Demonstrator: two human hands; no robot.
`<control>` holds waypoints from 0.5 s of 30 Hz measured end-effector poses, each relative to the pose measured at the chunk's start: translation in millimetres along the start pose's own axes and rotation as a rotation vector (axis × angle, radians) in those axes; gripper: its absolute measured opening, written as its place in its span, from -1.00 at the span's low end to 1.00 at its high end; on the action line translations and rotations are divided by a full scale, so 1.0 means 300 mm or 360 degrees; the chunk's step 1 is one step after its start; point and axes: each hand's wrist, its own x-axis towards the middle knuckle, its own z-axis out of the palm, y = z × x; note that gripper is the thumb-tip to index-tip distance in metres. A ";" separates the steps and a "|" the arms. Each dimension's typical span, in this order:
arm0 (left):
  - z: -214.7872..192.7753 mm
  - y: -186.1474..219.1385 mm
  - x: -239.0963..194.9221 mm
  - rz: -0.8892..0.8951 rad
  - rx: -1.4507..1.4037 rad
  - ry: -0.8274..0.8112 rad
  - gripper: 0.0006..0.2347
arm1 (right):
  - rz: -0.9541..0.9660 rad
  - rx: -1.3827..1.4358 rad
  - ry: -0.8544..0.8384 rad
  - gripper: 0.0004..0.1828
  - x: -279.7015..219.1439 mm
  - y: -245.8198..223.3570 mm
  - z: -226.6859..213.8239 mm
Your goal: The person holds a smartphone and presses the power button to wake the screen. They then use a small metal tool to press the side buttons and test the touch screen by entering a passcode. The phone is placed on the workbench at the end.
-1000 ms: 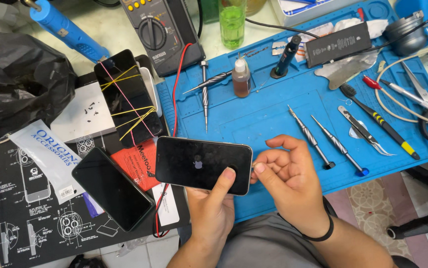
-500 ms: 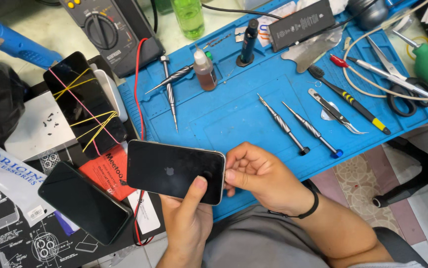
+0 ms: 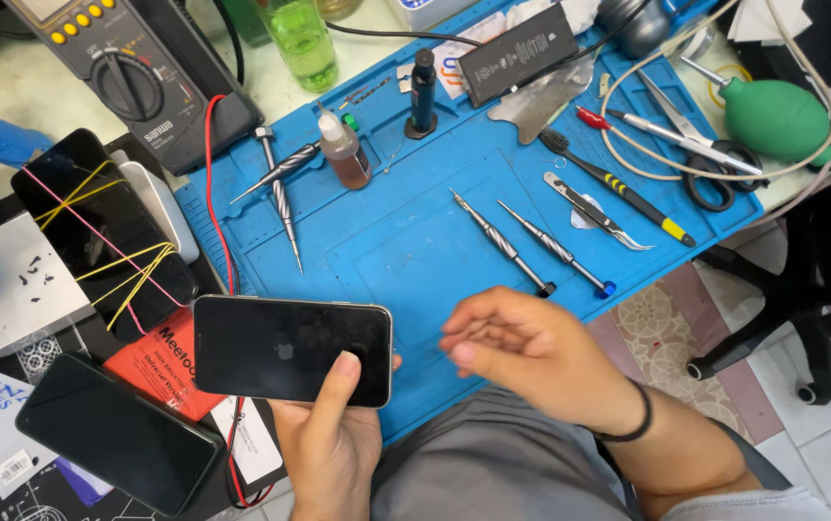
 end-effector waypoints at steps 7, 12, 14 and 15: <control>-0.016 0.006 0.004 -0.0021 -0.0048 -0.0059 -0.61 | -0.0604 -0.1335 0.0897 -0.78 -0.116 -0.196 -0.201; -0.019 -0.006 0.010 -0.0029 -0.0086 -0.0104 -0.65 | -0.0566 -0.1662 0.1073 -0.80 -0.115 -0.246 -0.278; -0.021 -0.014 0.008 0.0003 -0.0127 -0.0148 -0.66 | -0.0533 -0.1722 0.1015 -0.75 -0.104 -0.249 -0.276; -0.026 -0.015 0.008 0.0023 -0.0146 -0.0170 -0.66 | -0.0497 -0.1788 0.0937 -0.76 -0.091 -0.252 -0.270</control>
